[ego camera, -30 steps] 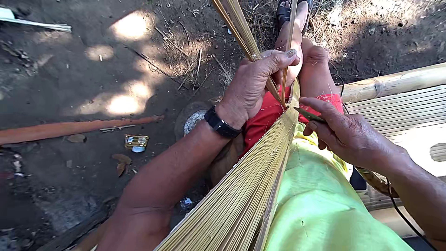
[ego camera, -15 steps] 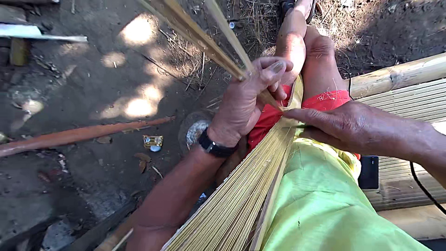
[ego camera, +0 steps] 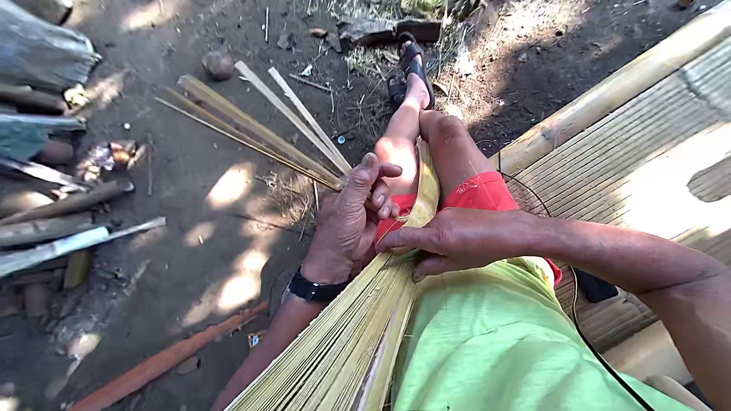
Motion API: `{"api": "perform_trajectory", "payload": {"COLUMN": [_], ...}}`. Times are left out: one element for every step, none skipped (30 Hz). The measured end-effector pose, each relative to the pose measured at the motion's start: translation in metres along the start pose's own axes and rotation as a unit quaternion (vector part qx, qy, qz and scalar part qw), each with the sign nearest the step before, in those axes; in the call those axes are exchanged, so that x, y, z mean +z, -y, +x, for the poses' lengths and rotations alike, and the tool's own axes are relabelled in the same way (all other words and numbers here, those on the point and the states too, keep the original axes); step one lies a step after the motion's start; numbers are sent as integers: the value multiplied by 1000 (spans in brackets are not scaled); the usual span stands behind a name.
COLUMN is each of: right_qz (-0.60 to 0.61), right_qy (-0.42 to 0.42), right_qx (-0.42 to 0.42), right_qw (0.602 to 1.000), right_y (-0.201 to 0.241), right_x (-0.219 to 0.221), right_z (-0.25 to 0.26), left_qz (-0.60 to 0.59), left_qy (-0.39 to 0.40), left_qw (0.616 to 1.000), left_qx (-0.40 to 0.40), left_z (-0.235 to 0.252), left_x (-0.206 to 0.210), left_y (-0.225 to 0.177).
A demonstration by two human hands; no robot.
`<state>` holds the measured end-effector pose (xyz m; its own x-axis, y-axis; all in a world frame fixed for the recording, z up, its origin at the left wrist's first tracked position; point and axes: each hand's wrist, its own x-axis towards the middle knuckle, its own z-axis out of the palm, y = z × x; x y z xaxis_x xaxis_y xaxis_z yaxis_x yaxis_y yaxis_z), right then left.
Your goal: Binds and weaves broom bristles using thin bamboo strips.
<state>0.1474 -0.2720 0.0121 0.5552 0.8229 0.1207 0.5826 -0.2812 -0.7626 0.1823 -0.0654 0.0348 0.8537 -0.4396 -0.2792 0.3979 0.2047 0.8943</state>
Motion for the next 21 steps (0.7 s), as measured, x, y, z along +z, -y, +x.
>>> {"api": "perform_trajectory", "payload": {"right_qz": [-1,6,17,26,34,38,40,46,50,49,46,49,54,60,71,84,99,117,133,149,172], "right_qy": [-15,-32,-52,-72,-91,-108,-120,-126,-125,-126,-130,-133,-133,-130,-120,-108,-95,-84,-77,-70,-66], "right_qx": [9,19,27,31,32,34,40,47,56,58,54,49,44,43,46,52,63,79,94,114,135], "right_qw": [1000,999,998,997,995,993,991,990,989,989,989,989,989,989,989,989,989,986,984,980,974], "right_y": [1,1,-1,-5,-9,-14,-18,-22,-26,-30,-32,-33,-34,-35,-36,-38,-41,-44,-49,-54,-59], "right_x": [0,0,3,6,11,15,18,21,24,26,29,31,35,38,39,38,36,34,30,24,17], "right_z": [-7,-16,-24,-34,-42,-50,-58,-63,-67,-70,-72,-73,-74,-74,-72,-68,-65,-63,-63,-64,-65], "left_qz": [26,53,81,105,129,151,170,185,203,226,251,271,287,296,300,299,295,288,281,276,270], "left_qy": [8,21,39,59,79,99,123,148,171,189,200,205,201,191,180,170,161,151,140,125,114], "left_qw": [1000,998,996,993,988,983,977,971,963,954,946,939,936,935,935,938,940,944,947,949,950], "left_qx": [0,-1,-4,-11,-19,-29,-39,-46,-50,-51,-50,-48,-46,-47,-49,-50,-52,-57,-68,-86,-109], "left_z": [7,16,26,36,43,48,52,55,58,60,62,63,64,63,63,65,68,72,78,88,104], "left_x": [9,18,26,33,40,47,52,57,62,65,68,70,72,72,70,67,62,57,52,49,48], "left_y": [-3,-5,-5,-3,0,4,9,13,16,18,21,23,26,27,26,25,25,28,32,37,43]}}
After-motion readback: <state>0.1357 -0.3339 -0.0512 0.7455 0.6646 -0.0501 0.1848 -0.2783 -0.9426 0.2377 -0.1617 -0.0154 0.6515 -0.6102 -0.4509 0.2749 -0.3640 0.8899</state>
